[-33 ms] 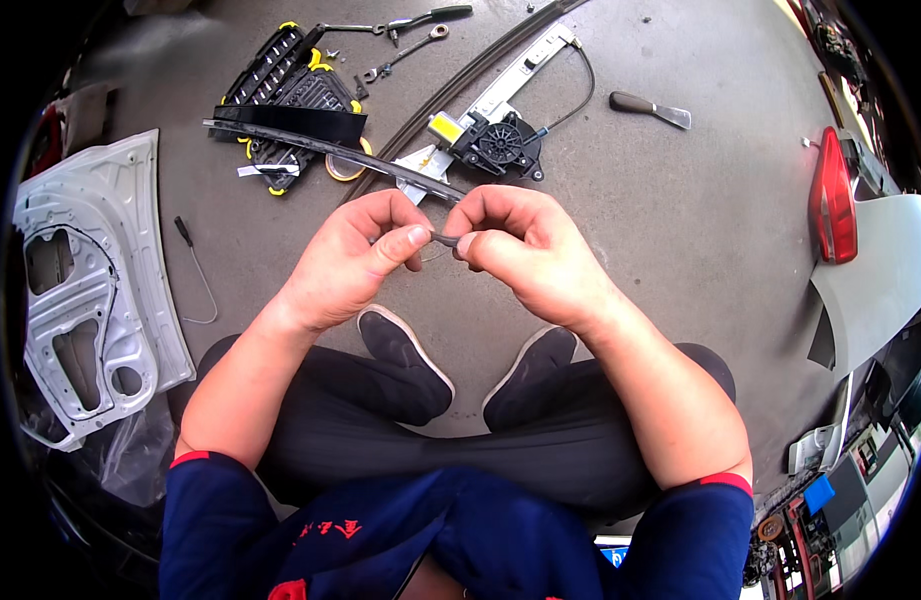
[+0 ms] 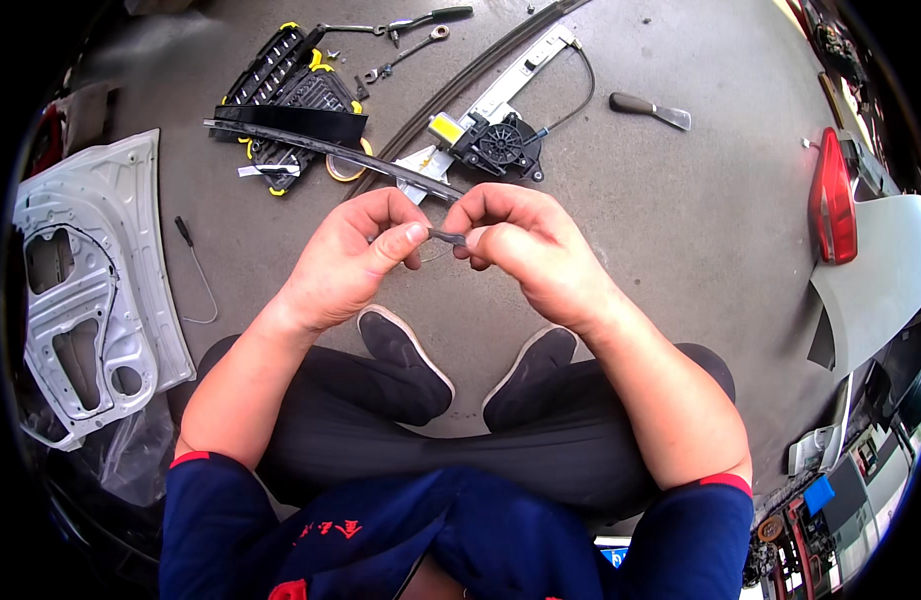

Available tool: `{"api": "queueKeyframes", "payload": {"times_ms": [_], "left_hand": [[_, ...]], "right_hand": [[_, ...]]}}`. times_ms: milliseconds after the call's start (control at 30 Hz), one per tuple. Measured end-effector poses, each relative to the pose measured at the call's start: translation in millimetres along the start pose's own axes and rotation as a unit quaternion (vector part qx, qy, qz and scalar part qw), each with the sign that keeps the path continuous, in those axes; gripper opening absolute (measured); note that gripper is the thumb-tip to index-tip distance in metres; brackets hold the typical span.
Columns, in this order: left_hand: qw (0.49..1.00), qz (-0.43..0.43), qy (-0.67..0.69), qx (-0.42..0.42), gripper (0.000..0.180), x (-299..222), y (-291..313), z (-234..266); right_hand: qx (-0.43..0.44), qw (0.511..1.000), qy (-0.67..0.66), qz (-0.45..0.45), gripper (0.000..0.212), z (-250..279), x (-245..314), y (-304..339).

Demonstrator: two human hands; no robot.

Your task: The person sits on the floor and assembles a long rubber weather stripping seal. They insert a thin metal retaining strip into the rubber channel and then attach a small metal clip to the end of the assembly. The person handles the components by hand, aligning and pressing them together.

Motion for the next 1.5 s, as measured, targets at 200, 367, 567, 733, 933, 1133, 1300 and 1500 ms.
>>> {"api": "queueKeyframes", "payload": {"times_ms": [200, 367, 567, 733, 933, 1133, 1300, 1500], "left_hand": [[0.999, -0.034, -0.03, -0.017, 0.025, -5, 5, -2], [0.997, -0.021, -0.069, -0.007, 0.025, -7, 5, -5], [0.992, -0.029, -0.116, -0.037, 0.024, -5, 6, -2], [0.98, -0.032, -0.191, -0.039, 0.023, -14, 6, -9], [0.992, -0.063, -0.098, -0.046, 0.023, -17, 1, -11], [0.996, -0.006, 0.045, -0.074, 0.037, -7, 0, 5], [0.999, 0.029, -0.026, -0.026, 0.019, 4, -3, -2], [0.997, 0.015, -0.032, -0.067, 0.014, 7, -4, 9]], "right_hand": [[-0.155, 0.981, 0.119, -0.004, 0.052, 8, 2, 3], [-0.056, 0.97, 0.209, 0.112, 0.034, -4, 13, -1], [-0.063, 0.934, 0.326, 0.131, 0.009, -7, 25, 1], [-0.089, 0.922, 0.345, 0.152, 0.006, -7, 25, 3], [-0.055, 0.983, 0.141, 0.107, 0.007, 0, 14, -1], [-0.066, 0.997, 0.046, -0.001, 0.009, 4, 5, -5], [-0.063, 0.994, 0.091, -0.01, 0.024, -5, 3, -8], [-0.047, 0.995, 0.08, -0.048, 0.029, -6, 3, -8]]}}
Point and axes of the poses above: each hand's wrist, its own y-axis away from the middle knuckle, its own z-axis out of the back of the hand, x = y × z, the point moved 7 cm from there along -y, towards the middle knuckle, and after that the axes turned 12 degrees about x, right-handed, at the moved point
